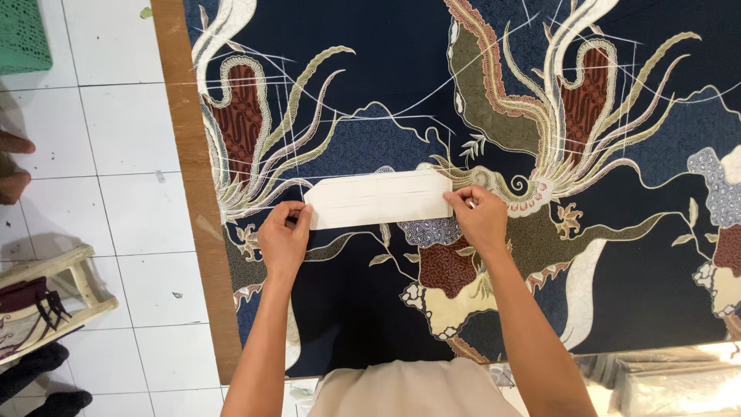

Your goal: The person places a white paper pattern on a dark patterned fabric and uses a white marking tool to trace or mark along the pattern edges. The person repeatedly repositions the pattern and continues marking the fabric surface.

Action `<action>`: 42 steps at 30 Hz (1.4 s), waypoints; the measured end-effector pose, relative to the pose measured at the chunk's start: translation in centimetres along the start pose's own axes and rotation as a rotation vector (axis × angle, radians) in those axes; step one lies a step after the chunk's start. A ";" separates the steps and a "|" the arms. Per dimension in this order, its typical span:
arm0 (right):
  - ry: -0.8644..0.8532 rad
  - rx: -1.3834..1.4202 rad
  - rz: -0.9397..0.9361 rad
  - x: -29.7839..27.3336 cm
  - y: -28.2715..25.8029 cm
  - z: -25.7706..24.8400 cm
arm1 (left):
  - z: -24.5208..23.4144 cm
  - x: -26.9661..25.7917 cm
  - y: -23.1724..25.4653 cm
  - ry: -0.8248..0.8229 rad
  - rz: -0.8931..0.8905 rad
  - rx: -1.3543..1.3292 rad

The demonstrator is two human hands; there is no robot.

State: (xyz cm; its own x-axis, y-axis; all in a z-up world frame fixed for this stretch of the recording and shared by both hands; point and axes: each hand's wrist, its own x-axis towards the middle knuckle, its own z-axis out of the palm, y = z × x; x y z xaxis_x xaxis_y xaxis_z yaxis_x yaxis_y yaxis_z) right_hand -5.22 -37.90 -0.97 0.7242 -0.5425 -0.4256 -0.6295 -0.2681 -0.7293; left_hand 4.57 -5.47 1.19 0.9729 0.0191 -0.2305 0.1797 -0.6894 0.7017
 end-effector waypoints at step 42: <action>0.063 -0.121 -0.117 -0.4 0.4 0.6 | 0.4 0.3 -0.6 0.007 -0.160 -0.217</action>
State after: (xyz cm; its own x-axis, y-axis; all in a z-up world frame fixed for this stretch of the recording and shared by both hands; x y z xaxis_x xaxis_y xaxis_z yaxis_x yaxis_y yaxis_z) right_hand -5.55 -37.29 -1.42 0.7777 -0.5500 -0.3045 -0.5741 -0.4240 -0.7004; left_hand 4.67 -5.34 0.43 0.9304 0.1207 -0.3461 0.3576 -0.5058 0.7850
